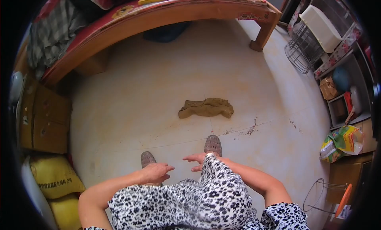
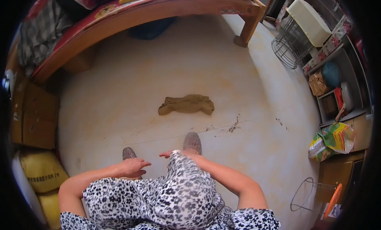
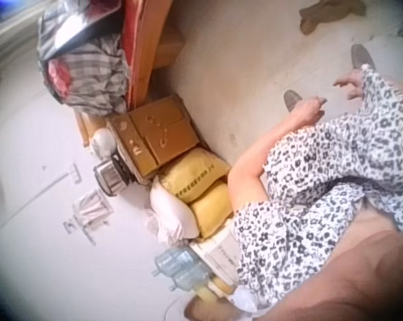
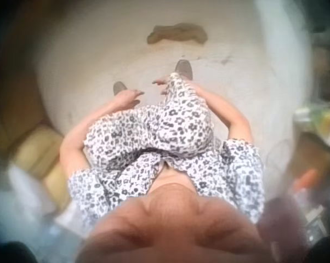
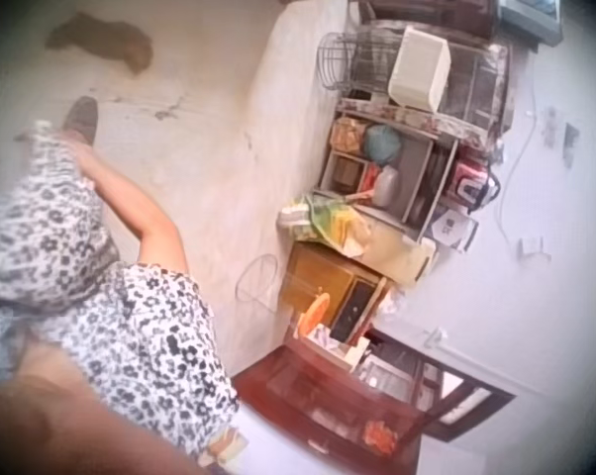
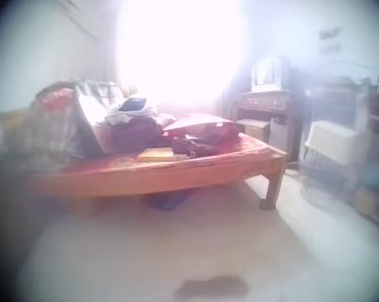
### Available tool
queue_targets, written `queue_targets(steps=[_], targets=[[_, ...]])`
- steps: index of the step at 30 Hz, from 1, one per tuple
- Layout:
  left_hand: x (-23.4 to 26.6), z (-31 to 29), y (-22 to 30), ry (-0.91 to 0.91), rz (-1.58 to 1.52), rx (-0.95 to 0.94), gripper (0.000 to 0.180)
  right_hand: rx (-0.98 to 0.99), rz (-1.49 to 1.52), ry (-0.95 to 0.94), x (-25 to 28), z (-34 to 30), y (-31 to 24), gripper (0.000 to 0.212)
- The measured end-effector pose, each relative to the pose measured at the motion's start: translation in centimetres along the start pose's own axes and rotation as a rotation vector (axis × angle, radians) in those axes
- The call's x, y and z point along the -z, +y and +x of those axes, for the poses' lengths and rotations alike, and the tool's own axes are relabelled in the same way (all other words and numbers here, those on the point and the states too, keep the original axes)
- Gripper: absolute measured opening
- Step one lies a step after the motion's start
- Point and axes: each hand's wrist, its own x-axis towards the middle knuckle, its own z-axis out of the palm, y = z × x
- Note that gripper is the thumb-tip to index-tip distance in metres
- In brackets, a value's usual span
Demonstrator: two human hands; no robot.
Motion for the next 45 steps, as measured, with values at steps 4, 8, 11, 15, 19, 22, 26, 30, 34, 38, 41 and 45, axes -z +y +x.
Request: queue_targets(steps=[4,8,11,15,19,22,26,30,34,38,41,45], targets=[[3.7,3.7,-0.9,0.030,0.095,0.025,0.046,0.006,-0.316,0.403,6.5,1.6,3.6,0.060],[7.4,7.0,-4.1,0.048,0.057,0.106,0.043,-0.132,-0.462,0.812,11.7,3.0,9.1,0.062],[11.3,10.8,-5.3,0.065,0.156,0.151,0.039,-0.207,-0.537,0.844,16.1,3.5,9.2,0.062],[13.1,14.6,-7.2,0.318,0.257,0.073,0.035,-0.447,-0.733,0.747,18.0,6.0,8.6,0.063],[13.8,15.3,-7.8,0.323,0.282,-0.054,0.033,-0.539,-0.812,0.811,15.1,7.9,10.3,0.059],[14.2,14.4,-8.8,0.119,0.336,-0.064,0.035,-0.469,-0.838,0.818,11.7,8.2,9.6,0.051],[14.1,13.6,-10.0,0.190,0.296,-0.108,0.022,-0.373,-0.723,0.817,11.0,6.5,8.5,0.051],[13.3,15.8,-11.8,0.300,0.218,-0.159,0.030,-0.311,-0.673,0.858,12.2,4.2,7.0,0.052],[13.6,21.0,-12.0,0.426,0.280,-0.292,0.054,-0.381,-0.750,0.874,12.2,3.7,9.5,0.056],[10.5,23.8,-10.7,0.513,0.274,-0.193,0.052,-0.527,-0.679,0.737,11.9,5.5,9.1,0.055],[9.6,23.6,-10.8,0.598,0.452,-0.096,0.050,-0.415,-0.579,0.737,11.7,5.3,9.5,0.048],[11.0,23.1,-12.1,0.573,0.222,-0.198,0.034,-0.250,-0.236,0.782,12.4,4.7,10.2,0.042]])
